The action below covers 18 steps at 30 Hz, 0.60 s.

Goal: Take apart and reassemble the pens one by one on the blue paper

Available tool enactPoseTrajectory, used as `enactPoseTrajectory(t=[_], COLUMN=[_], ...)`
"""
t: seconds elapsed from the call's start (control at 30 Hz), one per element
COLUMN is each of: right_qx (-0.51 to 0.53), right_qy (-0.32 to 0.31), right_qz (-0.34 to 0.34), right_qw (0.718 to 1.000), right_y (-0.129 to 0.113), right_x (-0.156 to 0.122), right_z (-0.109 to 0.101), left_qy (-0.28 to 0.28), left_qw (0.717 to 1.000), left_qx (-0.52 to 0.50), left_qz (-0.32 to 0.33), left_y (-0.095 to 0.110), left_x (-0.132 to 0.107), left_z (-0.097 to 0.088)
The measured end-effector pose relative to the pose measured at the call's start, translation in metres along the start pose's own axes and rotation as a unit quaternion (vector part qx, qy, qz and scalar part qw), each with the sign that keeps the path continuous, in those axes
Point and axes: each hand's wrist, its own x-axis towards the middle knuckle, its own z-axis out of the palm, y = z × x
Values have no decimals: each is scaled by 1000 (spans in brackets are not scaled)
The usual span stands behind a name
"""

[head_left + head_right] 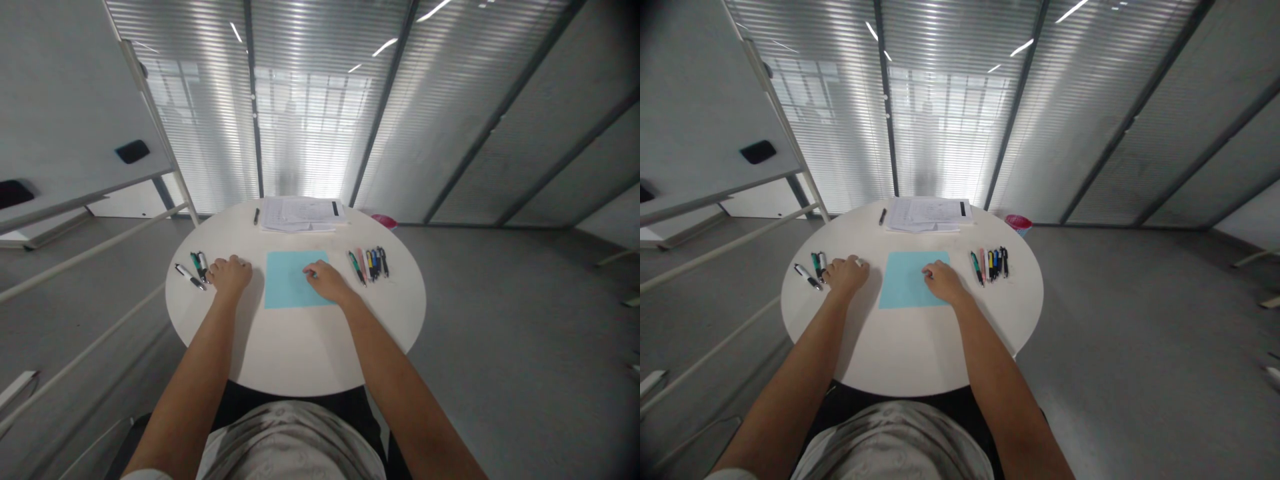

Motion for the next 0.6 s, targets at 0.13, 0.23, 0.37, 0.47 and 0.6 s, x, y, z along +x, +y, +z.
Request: enactPoseTrajectory(t=[0.13,0.23,0.37,0.47,0.6], right_qx=[0,6,8,8,11], right_qy=[1,3,-3,-3,-1], right_qz=[1,-2,-2,2,6], right_qw=[1000,1000,1000,1000,1000], right_y=[1,3,3,3,0], right_x=[-1,-2,-1,0,-2], right_z=[1,1,2,2,0], left_qy=[60,25,-14,-12,-8], left_qw=[996,996,998,999,1000], left_qx=[-31,-33,-12,-5,7], left_qz=[-52,-81,-52,-36,-29], left_y=[0,-2,-2,-2,-3], left_x=[2,3,0,-1,1], left_z=[-9,-12,-13,-13,-12])
